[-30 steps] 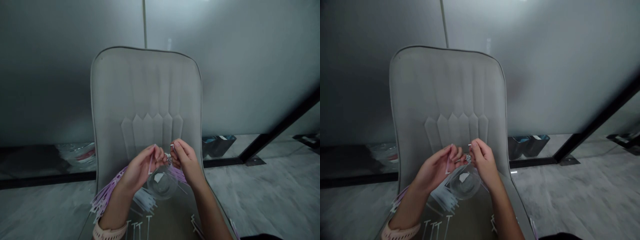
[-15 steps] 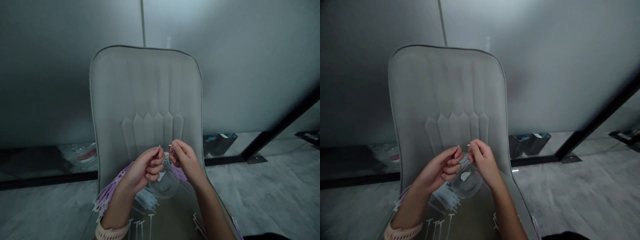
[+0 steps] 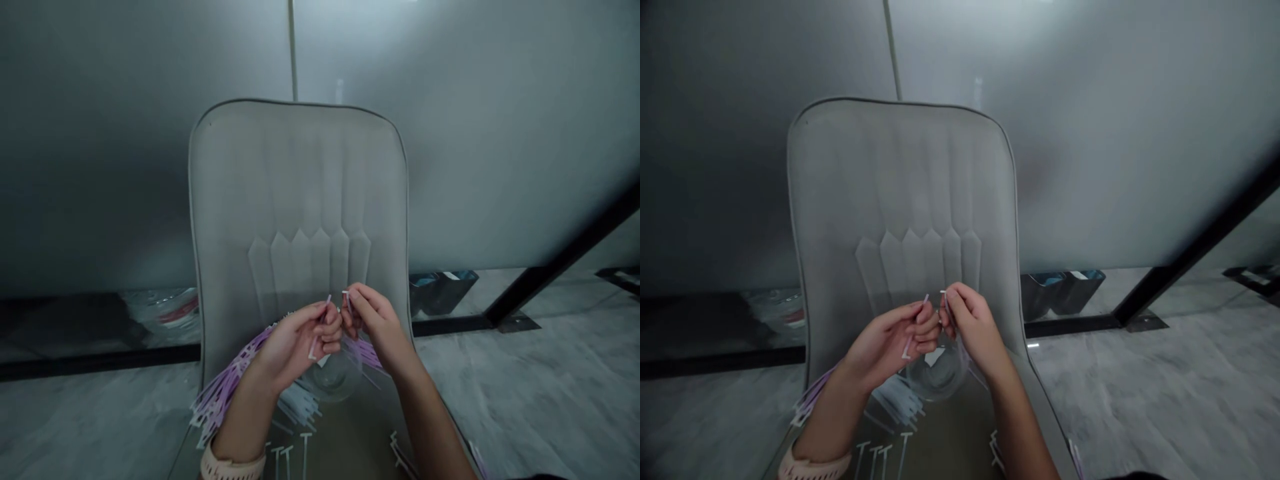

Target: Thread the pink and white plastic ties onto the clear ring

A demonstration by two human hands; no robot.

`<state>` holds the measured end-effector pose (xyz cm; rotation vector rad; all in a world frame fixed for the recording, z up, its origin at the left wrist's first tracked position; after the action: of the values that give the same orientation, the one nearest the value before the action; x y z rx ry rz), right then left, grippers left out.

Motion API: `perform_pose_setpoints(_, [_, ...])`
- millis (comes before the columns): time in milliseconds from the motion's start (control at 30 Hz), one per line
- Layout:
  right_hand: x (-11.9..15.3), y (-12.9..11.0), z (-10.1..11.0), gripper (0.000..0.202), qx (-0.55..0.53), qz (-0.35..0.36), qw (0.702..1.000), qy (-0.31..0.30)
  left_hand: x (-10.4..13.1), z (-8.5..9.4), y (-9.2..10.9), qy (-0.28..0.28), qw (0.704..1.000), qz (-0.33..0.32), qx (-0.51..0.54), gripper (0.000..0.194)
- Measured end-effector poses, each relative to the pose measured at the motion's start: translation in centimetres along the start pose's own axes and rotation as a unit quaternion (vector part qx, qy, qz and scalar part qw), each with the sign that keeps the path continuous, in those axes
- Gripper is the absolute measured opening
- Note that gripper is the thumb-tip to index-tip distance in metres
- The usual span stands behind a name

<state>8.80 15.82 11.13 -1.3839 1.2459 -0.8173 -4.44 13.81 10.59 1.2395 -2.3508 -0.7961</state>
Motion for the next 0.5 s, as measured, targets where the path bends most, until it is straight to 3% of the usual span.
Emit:
perform_pose_setpoints(200, [-0.02, -0.31, 0.24, 0.030, 0.001, -0.010, 1.000, 0.000, 0.26, -0.10, 0.30, 0.014, 0.994, -0.022, -0.110, 0.031])
perform_pose_setpoints(500, [-0.10, 0.04, 0.38, 0.031, 0.038, -0.014, 0.999, -0.003, 0.06, 0.40, 0.21, 0.046, 0.989, -0.033, -0.134, 0.030])
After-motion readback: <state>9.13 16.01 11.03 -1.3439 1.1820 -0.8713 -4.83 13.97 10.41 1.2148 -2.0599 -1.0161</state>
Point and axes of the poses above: each hand's wrist, its own x-axis away from the middle knuckle, its own z-axis out of the back of the hand, y = z × x, the point moved 2 cm from there along -x, towards the middle knuckle, and after that the axes turned 4 degrees about y, right-handed, at the moved point
